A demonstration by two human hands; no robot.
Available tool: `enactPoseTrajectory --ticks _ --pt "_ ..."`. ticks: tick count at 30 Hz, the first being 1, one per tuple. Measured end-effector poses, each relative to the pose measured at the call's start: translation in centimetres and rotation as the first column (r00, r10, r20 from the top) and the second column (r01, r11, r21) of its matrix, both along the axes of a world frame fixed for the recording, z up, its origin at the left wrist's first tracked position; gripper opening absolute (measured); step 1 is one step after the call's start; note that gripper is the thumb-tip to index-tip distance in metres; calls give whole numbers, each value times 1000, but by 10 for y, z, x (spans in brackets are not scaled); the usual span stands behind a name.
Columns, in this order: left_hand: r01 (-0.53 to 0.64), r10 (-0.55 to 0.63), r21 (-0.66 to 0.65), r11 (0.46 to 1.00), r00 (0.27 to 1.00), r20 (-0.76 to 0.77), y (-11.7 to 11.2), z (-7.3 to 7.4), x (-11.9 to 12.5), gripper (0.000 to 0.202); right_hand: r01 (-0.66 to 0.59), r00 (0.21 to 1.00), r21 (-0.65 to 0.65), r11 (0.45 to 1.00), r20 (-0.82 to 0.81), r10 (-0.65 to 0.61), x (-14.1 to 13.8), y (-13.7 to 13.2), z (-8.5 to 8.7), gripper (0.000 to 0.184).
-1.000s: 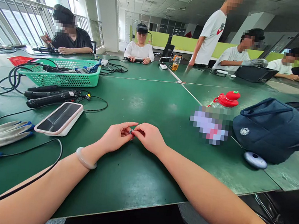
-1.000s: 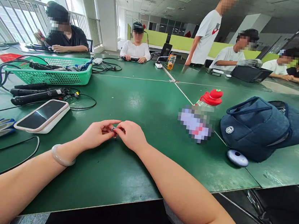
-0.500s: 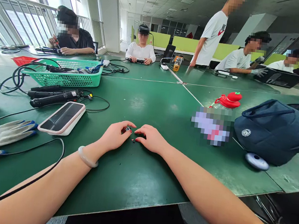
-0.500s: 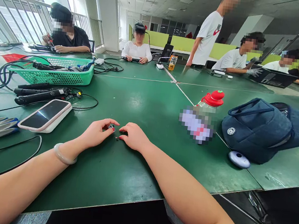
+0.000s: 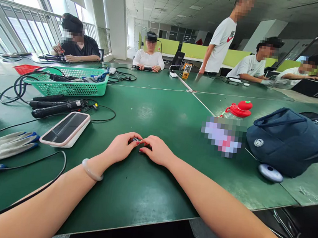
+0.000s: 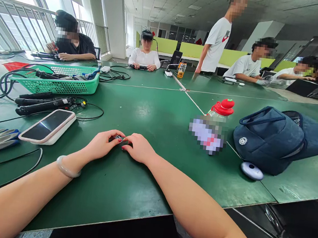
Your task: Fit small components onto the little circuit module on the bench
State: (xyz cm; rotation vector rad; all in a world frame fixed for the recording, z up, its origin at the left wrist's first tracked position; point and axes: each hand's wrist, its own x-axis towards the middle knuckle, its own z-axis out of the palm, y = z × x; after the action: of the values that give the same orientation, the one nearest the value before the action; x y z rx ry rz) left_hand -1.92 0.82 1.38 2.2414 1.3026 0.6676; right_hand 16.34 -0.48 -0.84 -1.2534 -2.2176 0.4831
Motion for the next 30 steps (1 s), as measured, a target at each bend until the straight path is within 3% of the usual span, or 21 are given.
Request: enactPoseTrajectory --ticks 2,6,10,17,21,28,30 --pt "-35 35 5 999 999 2 1 -1 -1 29 -20 1000 7 1000 -3 20 0 0 -1 25" --pt "-66 66 -1 998 998 0 2 -1 -1 29 -2 1000 14 1000 9 2 -3 2 -1 9" --pt "-56 56 -16 998 998 1 1 -1 -1 29 40 998 12 999 45 -40 -5 3 1 15" --pt "-56 56 -14 998 998 16 3 -4 -3 31 -59 998 18 998 13 59 -1 1 -2 20" --pt "-54 54 -6 999 999 6 3 -3 -2 31 -25 999 21 999 43 24 -3 3 -2 4" --pt "-54 54 -13 998 999 5 2 -3 -2 30 -34 998 59 998 60 30 -3 2 -3 10" --pt "-57 58 -27 998 998 14 3 -3 -2 30 -57 996 90 994 70 51 -4 0 -4 21"
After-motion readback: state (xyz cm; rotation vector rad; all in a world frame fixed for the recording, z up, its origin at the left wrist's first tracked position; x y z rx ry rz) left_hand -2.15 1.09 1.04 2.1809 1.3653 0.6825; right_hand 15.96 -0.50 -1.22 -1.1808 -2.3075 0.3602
